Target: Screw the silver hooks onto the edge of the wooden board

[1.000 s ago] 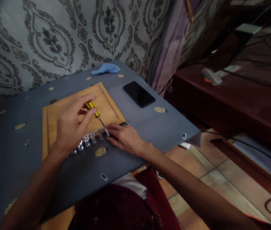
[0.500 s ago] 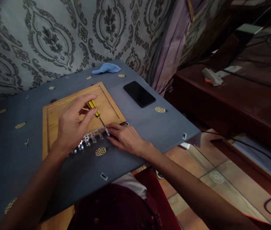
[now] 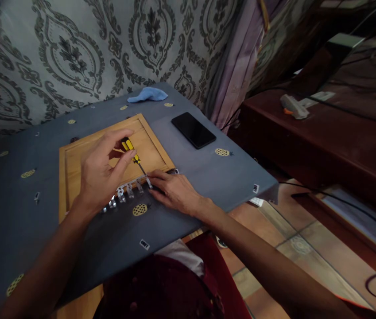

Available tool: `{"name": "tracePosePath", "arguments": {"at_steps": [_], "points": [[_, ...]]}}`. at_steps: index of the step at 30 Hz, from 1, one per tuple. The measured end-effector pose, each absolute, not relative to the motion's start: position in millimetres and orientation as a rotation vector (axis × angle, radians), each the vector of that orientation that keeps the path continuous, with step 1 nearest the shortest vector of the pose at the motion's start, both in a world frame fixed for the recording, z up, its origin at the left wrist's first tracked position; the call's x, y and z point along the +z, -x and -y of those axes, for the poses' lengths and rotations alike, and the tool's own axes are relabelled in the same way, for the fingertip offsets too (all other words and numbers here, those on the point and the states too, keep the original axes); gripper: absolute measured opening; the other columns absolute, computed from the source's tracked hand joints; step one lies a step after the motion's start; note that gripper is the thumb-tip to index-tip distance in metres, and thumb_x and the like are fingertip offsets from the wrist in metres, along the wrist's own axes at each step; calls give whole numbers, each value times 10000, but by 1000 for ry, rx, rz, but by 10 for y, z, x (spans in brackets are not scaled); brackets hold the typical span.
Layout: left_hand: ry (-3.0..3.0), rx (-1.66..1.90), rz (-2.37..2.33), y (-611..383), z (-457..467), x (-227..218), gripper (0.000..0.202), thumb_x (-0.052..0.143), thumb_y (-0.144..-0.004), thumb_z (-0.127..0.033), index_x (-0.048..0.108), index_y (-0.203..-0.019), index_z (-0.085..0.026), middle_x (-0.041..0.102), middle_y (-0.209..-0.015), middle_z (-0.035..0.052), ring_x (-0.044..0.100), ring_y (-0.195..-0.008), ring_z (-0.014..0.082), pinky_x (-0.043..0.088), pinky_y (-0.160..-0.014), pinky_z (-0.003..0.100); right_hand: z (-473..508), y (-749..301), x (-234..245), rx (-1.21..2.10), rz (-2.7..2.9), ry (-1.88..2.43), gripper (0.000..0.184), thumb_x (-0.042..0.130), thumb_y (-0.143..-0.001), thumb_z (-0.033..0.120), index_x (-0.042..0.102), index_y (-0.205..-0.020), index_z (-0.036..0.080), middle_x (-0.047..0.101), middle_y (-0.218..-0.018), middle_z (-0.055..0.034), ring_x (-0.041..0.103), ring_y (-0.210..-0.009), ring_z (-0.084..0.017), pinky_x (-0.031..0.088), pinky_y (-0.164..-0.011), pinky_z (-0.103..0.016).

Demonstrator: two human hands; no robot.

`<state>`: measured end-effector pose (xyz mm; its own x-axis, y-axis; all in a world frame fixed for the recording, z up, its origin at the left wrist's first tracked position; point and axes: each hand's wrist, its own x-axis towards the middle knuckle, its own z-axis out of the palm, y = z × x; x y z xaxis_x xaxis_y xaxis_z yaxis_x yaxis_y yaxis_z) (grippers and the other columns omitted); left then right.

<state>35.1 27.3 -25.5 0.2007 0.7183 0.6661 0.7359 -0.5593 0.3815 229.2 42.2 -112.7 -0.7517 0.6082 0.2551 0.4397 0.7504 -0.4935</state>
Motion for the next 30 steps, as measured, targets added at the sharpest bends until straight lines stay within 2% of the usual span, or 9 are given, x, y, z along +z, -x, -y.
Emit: {"name": "tracePosePath", "arguments": {"at_steps": [4, 11, 14, 21, 30], "points": [[2469, -1340, 1454, -343, -276, -252, 301, 567, -948, -99, 583, -1229, -205, 709, -1137, 41, 694, -930, 140, 622, -820, 288, -418, -2294, -1117, 589, 2548, 804, 360, 448, -1035, 300, 692, -1263, 166, 663, -1354, -128, 702, -1097, -246, 586, -882, -376], [2363, -1411, 1469, -371, -277, -268, 204, 650, -928, -160, 634, -1126, -205, 687, -999, 30, 668, -850, 129, 607, -690, 240, -425, -2290, -1140, 565, 2553, 810, 366, 451, -1036, 314, 692, -1250, 140, 663, -1358, -143, 707, -1106, -266, 594, -885, -400], [2383, -1422, 1489, -367, -273, -260, 190, 637, -926, -142, 638, -1102, -213, 692, -973, 15, 669, -833, 126, 611, -713, 253, -423, -2290, -1139, 556, 2559, 819, 365, 453, -1034, 312, 695, -1250, 143, 665, -1354, -141, 706, -1105, -262, 594, -883, -393], [2453, -1458, 1521, -308, -268, -239, 251, 572, -957, -146, 603, -1195, -216, 703, -1124, 36, 686, -957, 145, 618, -810, 274, -422, -2289, -1142, 560, 2548, 801, 367, 442, -1041, 310, 688, -1257, 143, 664, -1353, -146, 705, -1117, -252, 591, -905, -381], [2421, -1422, 1485, -292, -267, -204, 250, 563, -957, -139, 596, -1196, -204, 701, -1130, 41, 690, -979, 154, 617, -807, 282, -424, -2291, -1161, 583, 2532, 808, 372, 442, -1040, 316, 685, -1270, 152, 664, -1350, -141, 705, -1110, -266, 595, -897, -410]]}}
